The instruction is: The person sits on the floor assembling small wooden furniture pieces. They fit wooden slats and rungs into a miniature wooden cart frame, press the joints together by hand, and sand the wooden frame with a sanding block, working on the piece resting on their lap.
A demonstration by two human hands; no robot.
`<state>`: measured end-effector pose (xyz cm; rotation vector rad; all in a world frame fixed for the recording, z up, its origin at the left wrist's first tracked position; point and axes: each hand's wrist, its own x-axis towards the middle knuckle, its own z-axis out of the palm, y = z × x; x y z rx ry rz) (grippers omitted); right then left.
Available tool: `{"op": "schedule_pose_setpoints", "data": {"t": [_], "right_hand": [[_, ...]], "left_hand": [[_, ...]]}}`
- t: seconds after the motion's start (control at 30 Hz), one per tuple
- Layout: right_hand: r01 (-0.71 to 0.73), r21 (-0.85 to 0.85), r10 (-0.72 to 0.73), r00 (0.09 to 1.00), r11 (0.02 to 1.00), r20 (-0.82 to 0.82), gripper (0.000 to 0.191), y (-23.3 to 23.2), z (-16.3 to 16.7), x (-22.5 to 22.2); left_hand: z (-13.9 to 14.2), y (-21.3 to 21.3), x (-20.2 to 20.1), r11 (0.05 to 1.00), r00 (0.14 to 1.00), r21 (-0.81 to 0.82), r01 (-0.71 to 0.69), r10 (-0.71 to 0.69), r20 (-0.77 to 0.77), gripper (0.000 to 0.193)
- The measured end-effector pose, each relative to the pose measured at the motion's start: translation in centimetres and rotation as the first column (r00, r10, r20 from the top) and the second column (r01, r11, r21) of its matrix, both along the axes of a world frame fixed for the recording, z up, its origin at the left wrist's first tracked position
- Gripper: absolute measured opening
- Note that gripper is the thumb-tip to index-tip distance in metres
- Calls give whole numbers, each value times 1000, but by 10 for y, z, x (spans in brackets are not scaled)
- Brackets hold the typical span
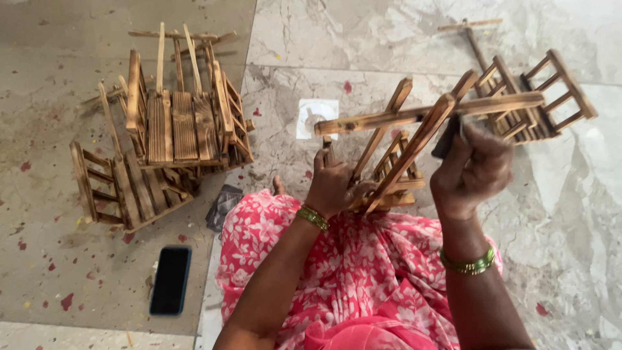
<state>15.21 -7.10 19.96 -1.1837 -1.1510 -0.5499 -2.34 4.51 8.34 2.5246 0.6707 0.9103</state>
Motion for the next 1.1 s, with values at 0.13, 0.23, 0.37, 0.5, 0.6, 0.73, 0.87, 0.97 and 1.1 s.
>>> {"op": "schedule_pose_setpoints", "data": {"t": [0.13, 0.23, 0.37, 0.5, 0.6, 0.73, 0.87, 0.97, 1.1], "right_hand": [[-36, 132, 40, 999, 991, -32, 7, 4, 9, 7], [-63, 85, 68, 996, 994, -58, 5, 10, 23, 16], [16, 56, -21, 996, 998, 88, 7, 17, 14, 15], [26, -37, -20, 989, 999, 148, 9, 10, -18, 6], [236, 128, -267, 899, 963, 348, 13, 5, -18, 15], [102, 77, -102, 995, 992, -9, 6, 2, 12, 31], [54, 41, -57, 996, 998, 73, 3, 12, 18, 25], [-4, 21, 3, 999, 1000, 40, 8, 10, 1, 10], [72, 49, -79, 985, 996, 152, 6, 2, -6, 4]], "left_hand": [[0, -1, -1, 999, 1000, -34, -19, 18, -23, 61], [-1, -2, -2, 1000, 1000, -2, -15, 15, 1, 62], [-3, -1, -1, 1000, 1000, 8, -24, 24, -1, 62], [-3, -2, -1, 1000, 1000, -25, -3, 4, 12, 63], [-1, 1, 0, 1000, 998, 15, -11, 10, 60, 64], [0, -2, -1, 1000, 1000, -14, -12, 12, -3, 64], [0, -3, -3, 1000, 999, 7, -4, 4, 40, 66], [-1, -1, -3, 1000, 1000, -19, -9, 9, 18, 68], [1, 1, -1, 999, 999, -33, -12, 10, -47, 67]]}}
